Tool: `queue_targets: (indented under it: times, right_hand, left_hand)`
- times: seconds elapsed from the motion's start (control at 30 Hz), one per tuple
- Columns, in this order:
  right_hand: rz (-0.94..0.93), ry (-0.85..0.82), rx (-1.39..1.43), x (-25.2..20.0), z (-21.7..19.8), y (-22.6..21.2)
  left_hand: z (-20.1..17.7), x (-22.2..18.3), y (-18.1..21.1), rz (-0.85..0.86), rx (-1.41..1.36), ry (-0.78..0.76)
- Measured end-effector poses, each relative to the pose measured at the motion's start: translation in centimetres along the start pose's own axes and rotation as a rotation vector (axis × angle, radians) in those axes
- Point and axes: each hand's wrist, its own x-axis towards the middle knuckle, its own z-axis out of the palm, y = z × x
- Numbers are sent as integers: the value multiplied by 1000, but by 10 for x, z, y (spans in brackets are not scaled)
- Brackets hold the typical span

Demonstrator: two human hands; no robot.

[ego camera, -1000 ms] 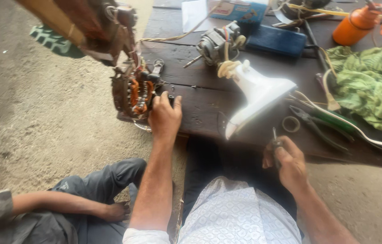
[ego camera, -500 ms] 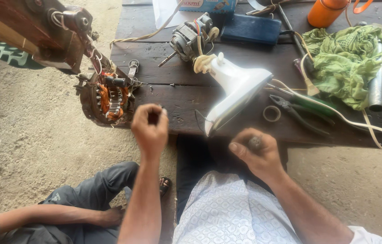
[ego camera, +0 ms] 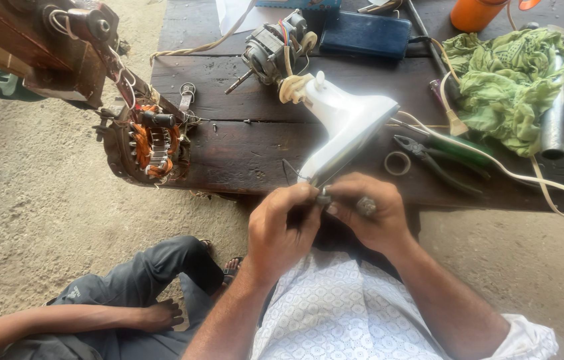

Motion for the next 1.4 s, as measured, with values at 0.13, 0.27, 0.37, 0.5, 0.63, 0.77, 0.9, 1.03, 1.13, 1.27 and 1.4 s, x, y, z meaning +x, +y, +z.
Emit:
queue_targets:
  times: [0.13,0.27,0.37,0.5,0.63,0.77,0.9,1.03,1.13,1.27,1.4]
  right_hand:
    - [2,34,-43,8,2,5]
    - [25,75,-119,12,0,3]
    - [10,95,-164,14,0,3]
    - [-16,123,-195,15,-1,6]
    - [-7,110,-81,14,0,9]
    - [13,113,1,14,1,11]
    - [116,75,223,17,-3,5]
    - [167,24,191,22,-8,-1]
    - [232,74,220,21,-5,-4]
    - [330,110,367,24,-10,-3]
    - [427,144,262,23,-25,-1]
  left_hand:
    - [0,-1,-2,-48,7,-45]
    - [-3,13,-5,-47,118,60]
    - [-17,23,-3,-77,132,12]
    - [-20,34,-2,-149,-16,-107]
    - [-14,36,-4,-195,-5,-141]
    - [-10,33,-8,-188,31,-117]
    - [-9,33,-12,-142,51,-120]
    - [-10,36,-14,-101,63,-133]
    - [-11,38,-14,-92,49,-139]
    - [-5,42,-10,-50,60,-136]
    - [2,51,-4,-38,137,-214]
